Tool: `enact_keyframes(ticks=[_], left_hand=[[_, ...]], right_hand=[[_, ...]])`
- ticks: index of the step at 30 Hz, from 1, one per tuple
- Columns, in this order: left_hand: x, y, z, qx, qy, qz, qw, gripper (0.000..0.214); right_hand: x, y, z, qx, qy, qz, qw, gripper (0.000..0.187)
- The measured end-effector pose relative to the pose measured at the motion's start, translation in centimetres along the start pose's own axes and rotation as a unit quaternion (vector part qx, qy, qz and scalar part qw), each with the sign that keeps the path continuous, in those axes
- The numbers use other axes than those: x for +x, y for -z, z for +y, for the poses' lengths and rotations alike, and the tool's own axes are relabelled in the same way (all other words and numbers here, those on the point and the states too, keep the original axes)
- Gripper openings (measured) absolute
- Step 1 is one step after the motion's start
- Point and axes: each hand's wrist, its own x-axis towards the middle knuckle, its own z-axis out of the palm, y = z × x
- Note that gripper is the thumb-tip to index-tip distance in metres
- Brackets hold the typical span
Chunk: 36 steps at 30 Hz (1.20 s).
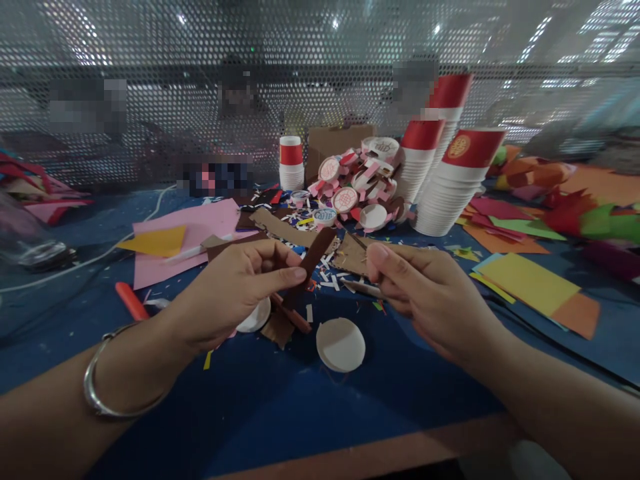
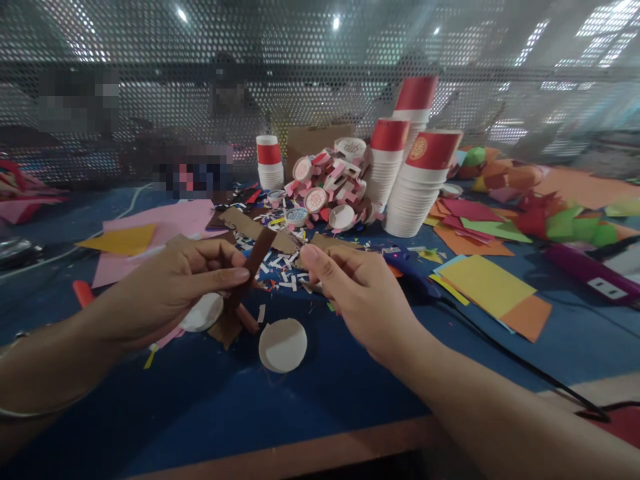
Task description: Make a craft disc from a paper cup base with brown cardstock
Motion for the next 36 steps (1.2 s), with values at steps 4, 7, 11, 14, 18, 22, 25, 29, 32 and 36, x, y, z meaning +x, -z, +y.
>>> enact_keyframes(ticks=[4, 7, 11, 14, 18, 22, 25, 29, 32, 36], left_hand=[[-0.1, 0.0, -0.3, 0.016, 0.016, -0.022, 1.0, 0.022], [-0.3, -0.2, -0.5, 0.037, 0.02, -0.043, 0.998, 0.022], [-0.4, -0.6, -0.8, 0.047, 0.013, -0.076, 0.996, 0.02], [-0.5, -0.8, -0.9, 0.053, 0.014, -0.068, 0.996, 0.019], [-0.5, -1.1, -1.0, 0.051, 0.025, -0.079, 0.995, 0.018], [-0.6, -1.4, -1.0, 0.048, 0.037, -0.067, 0.996, 0.02], [-0.6, -1.7, -0.9, 0.035, 0.056, -0.056, 0.996, 0.022], [-0.6, -1.9, -0.9, 0.012, 0.068, -0.06, 0.996, 0.022], [-0.7, -2.1, -0.9, -0.016, 0.071, -0.062, 0.995, 0.02], [-0.7, -2.3, -1.0, -0.053, 0.093, -0.077, 0.991, 0.021]], right_hand=[[-0.1, -0.2, -0.1, 0.037, -0.023, -0.004, 0.999, 0.05], [-0.1, -0.3, -0.2, 0.062, -0.038, -0.015, 0.997, 0.049], [-0.2, -0.6, -0.4, 0.078, -0.05, -0.034, 0.995, 0.05], [-0.2, -0.7, -0.4, 0.086, -0.056, -0.05, 0.994, 0.051], [-0.3, -0.7, -0.2, 0.094, -0.056, -0.059, 0.992, 0.049], [-0.3, -0.6, -0.2, 0.102, -0.061, -0.065, 0.991, 0.047], [-0.3, -0.7, -0.3, 0.108, -0.063, -0.071, 0.99, 0.048], [-0.3, -0.7, -0.4, 0.103, -0.064, -0.07, 0.99, 0.049], [-0.3, -0.8, -0.4, 0.1, -0.063, -0.071, 0.99, 0.049], [-0.3, -0.8, -0.3, 0.099, -0.06, -0.077, 0.99, 0.049]])
